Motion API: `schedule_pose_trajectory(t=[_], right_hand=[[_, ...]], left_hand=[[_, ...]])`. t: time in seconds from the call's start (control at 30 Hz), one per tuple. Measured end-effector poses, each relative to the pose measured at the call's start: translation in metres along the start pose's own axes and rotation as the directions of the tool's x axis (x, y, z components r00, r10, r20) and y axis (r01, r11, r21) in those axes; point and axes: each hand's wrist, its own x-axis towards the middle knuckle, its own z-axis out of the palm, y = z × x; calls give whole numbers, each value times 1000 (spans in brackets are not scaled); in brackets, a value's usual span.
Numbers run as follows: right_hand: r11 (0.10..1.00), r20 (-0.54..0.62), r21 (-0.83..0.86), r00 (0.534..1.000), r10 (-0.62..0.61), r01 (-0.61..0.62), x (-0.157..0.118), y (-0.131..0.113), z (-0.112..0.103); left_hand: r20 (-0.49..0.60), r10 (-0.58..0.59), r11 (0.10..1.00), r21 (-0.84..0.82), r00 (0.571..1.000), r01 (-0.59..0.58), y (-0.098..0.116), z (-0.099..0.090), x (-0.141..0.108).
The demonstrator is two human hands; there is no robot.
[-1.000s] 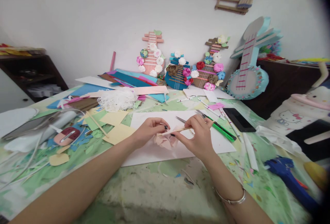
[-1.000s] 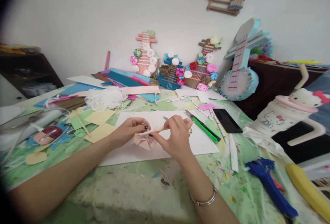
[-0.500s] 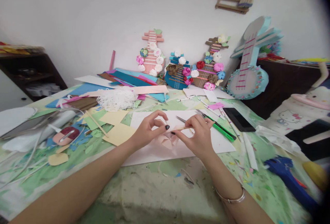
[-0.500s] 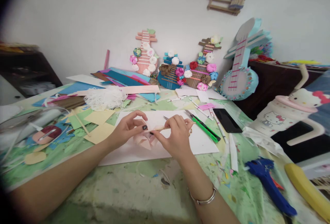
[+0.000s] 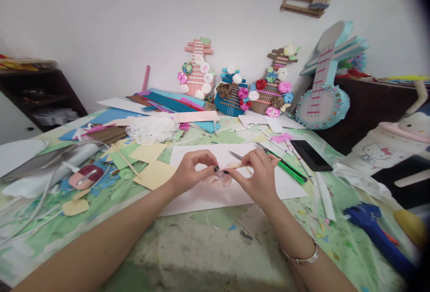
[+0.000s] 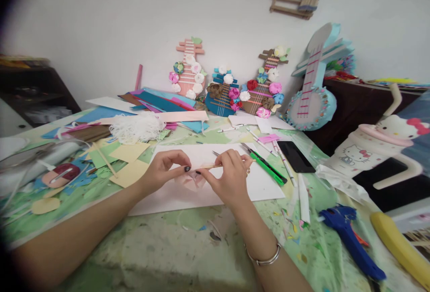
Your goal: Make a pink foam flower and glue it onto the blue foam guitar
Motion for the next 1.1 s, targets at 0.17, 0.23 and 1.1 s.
schedule_pose_trajectory(t=[0.17, 0.23, 1.1], right_hand=[[1000, -1, -14, 1000, -9, 9, 0, 0, 0], [1000, 2, -16, 1000, -7, 7, 0, 0, -1], [996, 118, 21, 990, 79, -83, -1, 2, 4]], left_hand=[[7, -36, 998, 44, 999, 35, 0, 0, 2], [28, -37, 996, 77, 999, 35, 0, 0, 3], [-25, -132, 978, 159, 991, 134, -1, 2, 3]])
